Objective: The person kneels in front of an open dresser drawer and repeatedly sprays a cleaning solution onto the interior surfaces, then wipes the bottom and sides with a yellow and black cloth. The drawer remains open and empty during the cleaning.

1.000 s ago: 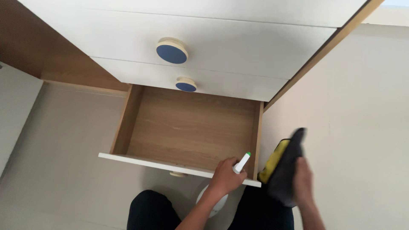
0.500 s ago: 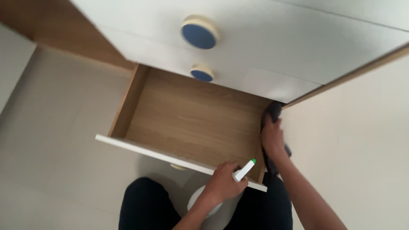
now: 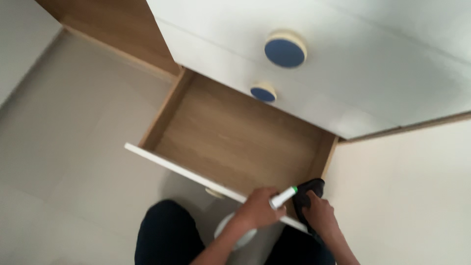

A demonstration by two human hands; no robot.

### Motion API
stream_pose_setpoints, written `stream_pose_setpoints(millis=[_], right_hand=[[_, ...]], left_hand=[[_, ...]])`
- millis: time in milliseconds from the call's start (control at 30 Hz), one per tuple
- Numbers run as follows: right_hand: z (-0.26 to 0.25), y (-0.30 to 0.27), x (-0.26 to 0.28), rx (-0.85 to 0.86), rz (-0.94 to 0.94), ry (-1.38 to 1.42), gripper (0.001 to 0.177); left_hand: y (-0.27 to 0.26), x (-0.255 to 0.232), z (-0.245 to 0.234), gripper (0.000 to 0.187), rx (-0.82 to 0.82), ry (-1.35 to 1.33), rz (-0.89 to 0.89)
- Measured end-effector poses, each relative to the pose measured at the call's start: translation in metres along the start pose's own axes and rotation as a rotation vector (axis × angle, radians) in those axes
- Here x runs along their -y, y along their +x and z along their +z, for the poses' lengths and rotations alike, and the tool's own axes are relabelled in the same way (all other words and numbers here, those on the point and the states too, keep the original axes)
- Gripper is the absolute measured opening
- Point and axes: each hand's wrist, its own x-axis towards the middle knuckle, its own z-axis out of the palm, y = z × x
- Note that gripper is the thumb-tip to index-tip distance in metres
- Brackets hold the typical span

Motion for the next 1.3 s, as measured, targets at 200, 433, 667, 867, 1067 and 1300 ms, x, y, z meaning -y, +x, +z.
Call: stream_pose_setpoints(millis=[200,433,667,867,1067,1300], right_hand=[[-0.047,-0.040,0.037,-0.081,0.006,-0.082,0.032],[-0.032,0.010,0.034,-0.066,-0.502,-0.684,0.030],[-0.026,0.142,0.009,-0.143,-0.303,-1.016,0.046],[-0.024,0.168,0.012,0.030,-0.228,-1.091,0.038],[-0.008,0.082,0.021,0.438,-0.410,-0.832,0.038],[-0.003,0.049,0.038,0.808,-0.204,0.053,0.065]], left_hand=[[-0.009,0.003,-0.009,0.031,0.018,-0.062,0.056],[-0.019,0.000,-0.005,0.028,-0.039,-0.064,0.058],[-0.026,0.004,-0.011,0.029,-0.069,-0.108,0.037],[-0.028,0.015,-0.022,0.031,-0.080,-0.133,0.033],[-0.033,0.024,-0.031,0.031,-0.086,-0.153,0.122],[-0.062,0.032,-0.051,0.036,-0.112,-0.152,0.089]])
